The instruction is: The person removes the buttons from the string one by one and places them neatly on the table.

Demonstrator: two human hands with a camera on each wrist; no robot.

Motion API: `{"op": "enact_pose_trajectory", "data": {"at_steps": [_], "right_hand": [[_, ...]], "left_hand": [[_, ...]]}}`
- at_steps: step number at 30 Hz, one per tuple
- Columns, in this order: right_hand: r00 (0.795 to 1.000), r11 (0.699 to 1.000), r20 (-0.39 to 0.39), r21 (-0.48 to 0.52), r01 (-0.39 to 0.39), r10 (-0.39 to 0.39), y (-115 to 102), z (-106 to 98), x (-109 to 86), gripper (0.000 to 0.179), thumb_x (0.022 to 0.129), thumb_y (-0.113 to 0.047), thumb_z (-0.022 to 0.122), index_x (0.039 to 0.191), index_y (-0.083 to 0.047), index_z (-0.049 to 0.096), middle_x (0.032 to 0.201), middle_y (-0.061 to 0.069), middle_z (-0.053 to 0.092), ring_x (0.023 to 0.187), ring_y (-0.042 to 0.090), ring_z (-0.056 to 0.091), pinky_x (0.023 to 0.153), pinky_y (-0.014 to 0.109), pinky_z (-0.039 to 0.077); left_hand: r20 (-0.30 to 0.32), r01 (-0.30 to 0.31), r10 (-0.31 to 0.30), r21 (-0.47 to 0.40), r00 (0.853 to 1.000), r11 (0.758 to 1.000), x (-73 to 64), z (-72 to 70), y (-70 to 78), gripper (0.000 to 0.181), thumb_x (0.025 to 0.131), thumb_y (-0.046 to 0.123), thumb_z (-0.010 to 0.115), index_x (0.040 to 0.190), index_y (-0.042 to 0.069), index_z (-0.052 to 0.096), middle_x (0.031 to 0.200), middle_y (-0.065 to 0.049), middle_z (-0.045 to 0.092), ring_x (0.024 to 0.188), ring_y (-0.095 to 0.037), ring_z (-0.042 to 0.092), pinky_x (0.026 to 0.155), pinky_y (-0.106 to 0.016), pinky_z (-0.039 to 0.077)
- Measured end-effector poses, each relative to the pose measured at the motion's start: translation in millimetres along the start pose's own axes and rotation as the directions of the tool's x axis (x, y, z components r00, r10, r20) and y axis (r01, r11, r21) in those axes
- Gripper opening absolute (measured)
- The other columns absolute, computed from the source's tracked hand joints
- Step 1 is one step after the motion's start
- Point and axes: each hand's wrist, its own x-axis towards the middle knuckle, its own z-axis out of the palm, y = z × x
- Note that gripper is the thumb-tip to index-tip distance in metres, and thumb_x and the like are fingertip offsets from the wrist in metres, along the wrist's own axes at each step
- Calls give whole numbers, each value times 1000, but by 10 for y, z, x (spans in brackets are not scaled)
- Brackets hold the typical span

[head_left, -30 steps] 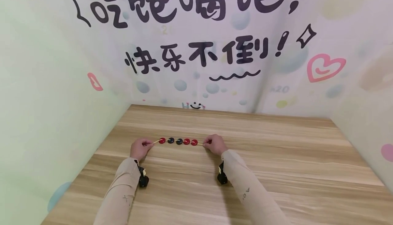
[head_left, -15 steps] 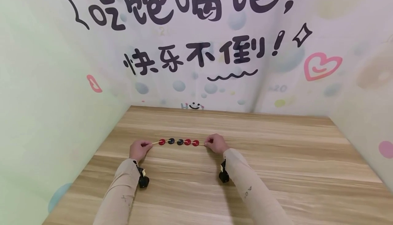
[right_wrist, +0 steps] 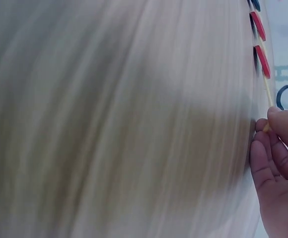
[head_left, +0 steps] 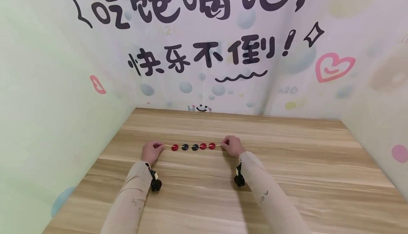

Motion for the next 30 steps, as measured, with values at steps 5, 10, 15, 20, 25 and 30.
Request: {"op": "enact_pose_trajectory", "data": {"at_steps": [5,10,15,20,25,30], "right_hand": [[1000,999,-27,-35,-2,1,51,-126,-75,12,83,-21,62,76,-11,62,70,0,56,65,15,50,60,28,42],[998,996,-32,-58,-64,62,-228,-401,-311,8,80,-9,63,74,-4,62,69,3,57,64,17,50,59,30,42],[999,996,-28,-78,-40,38,-245,-576,-447,8,80,-6,63,75,0,61,69,5,57,63,15,48,59,26,40],[998,996,-21,-69,-60,58,-148,-728,-550,6,79,-6,63,75,-1,62,69,3,58,65,14,48,62,27,41],[998,995,-32,-89,-50,48,0,-854,-630,6,79,-5,63,75,-1,62,70,4,58,66,15,49,63,29,41],[998,994,-25,-93,-65,63,135,-967,-718,6,80,-6,63,76,-1,62,70,4,58,66,15,49,63,29,40]], "left_hand": [[14,-30,30,-12,999,999,5,91,135,12,79,4,62,85,-5,66,81,-17,63,77,-28,57,72,-39,43],[26,-60,61,-56,998,997,14,183,241,10,78,1,63,84,-6,65,79,-16,63,75,-28,56,70,-36,43],[57,-77,82,-84,995,993,17,287,308,8,78,2,64,83,-5,65,77,-14,62,73,-24,55,67,-31,42],[106,-90,100,-97,989,991,-6,399,403,8,78,3,64,82,-4,65,78,-12,62,73,-22,54,67,-31,42],[144,-87,100,-97,984,991,-22,515,511,9,79,5,63,84,-3,66,78,-11,63,73,-20,54,67,-30,42],[163,-85,101,-105,981,991,-45,640,617,9,79,5,64,84,-2,67,79,-10,63,73,-20,54,67,-29,42]]}}
